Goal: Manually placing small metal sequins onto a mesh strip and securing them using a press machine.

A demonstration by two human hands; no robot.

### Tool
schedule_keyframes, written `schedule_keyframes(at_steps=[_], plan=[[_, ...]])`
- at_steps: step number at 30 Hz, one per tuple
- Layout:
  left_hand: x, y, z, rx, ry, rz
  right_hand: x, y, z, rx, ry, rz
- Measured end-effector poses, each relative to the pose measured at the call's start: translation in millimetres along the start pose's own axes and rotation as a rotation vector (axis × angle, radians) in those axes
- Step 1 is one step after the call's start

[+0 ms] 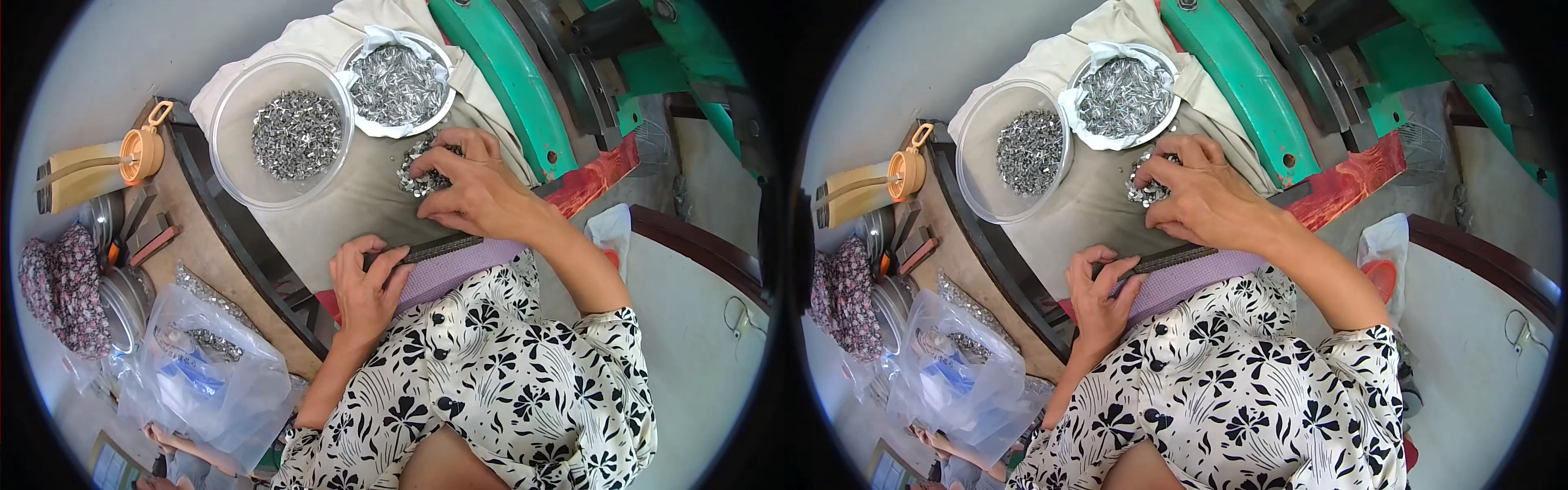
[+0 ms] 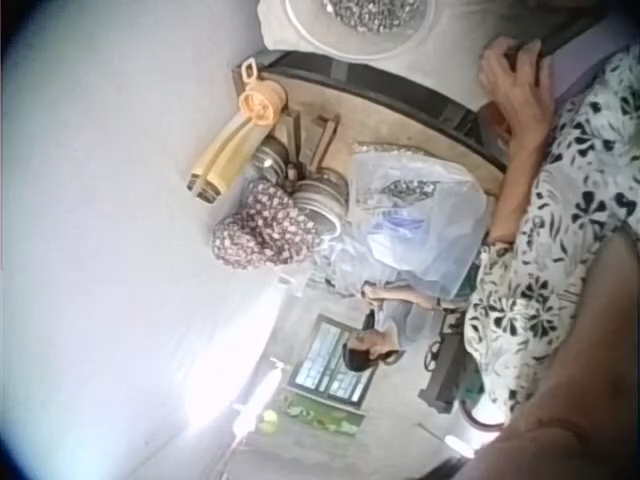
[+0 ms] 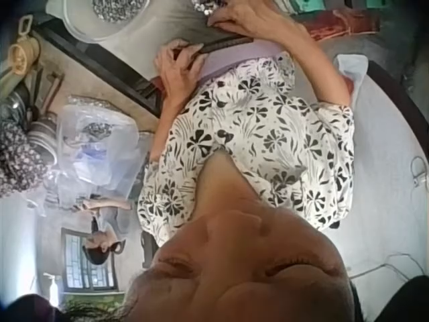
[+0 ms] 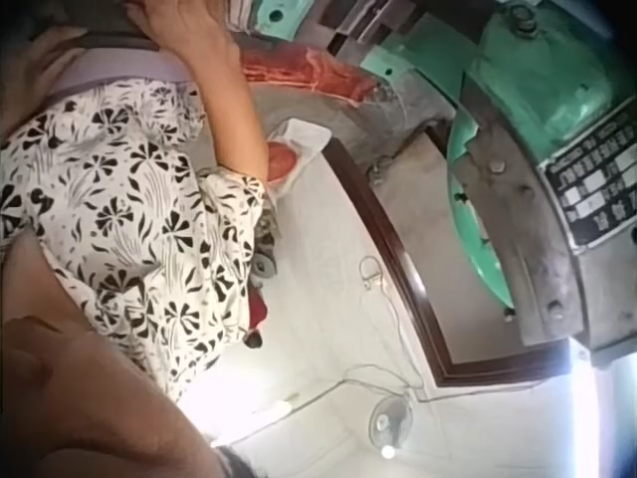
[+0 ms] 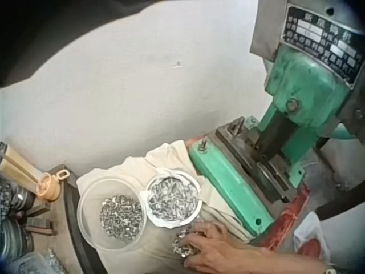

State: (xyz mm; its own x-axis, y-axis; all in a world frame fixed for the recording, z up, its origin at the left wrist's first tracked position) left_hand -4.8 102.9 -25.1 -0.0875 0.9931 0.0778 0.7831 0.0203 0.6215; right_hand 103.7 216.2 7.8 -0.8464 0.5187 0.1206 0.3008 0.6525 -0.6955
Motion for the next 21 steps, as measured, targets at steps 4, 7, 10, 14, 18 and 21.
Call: schedule_keyframes(at_steps=[4, 7, 10, 14, 18, 21], plan=[[0, 0, 0, 0.006, -0.006, -0.004, -3, -2, 3, -0.078, -0.037, 0.013], [0, 0, 0, 0.005, -0.004, -0.002, -6, -2, 4, -0.138, -0.034, 0.029], [0, -1, 0, 0.004, -0.006, -0.005, -12, -2, -2, -0.112, 0.014, 0.044], [-1, -3, 3, 0.004, -0.028, -0.022, -38, 1, -42, -0.117, 0.251, 0.082], [-1, -3, 1, -0.006, -0.008, -0.007, -74, 4, -61, -0.112, 0.374, 0.179], [0, -3, 2, -0.001, -0.01, -0.004, -93, 4, -52, -0.085, 0.367, 0.229]])
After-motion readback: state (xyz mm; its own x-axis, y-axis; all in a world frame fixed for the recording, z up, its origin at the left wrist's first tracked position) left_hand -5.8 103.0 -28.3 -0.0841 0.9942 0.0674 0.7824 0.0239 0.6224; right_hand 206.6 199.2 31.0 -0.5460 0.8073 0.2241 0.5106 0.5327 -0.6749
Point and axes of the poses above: each hand's wrist, its own x-axis towards the middle knuckle, its own z-axis out of the palm, y = z × x, the point moved 10 cm from there along x, towards the middle knuckle, and after that the axes turned 10 degrees about x, right-handed, at the moved point
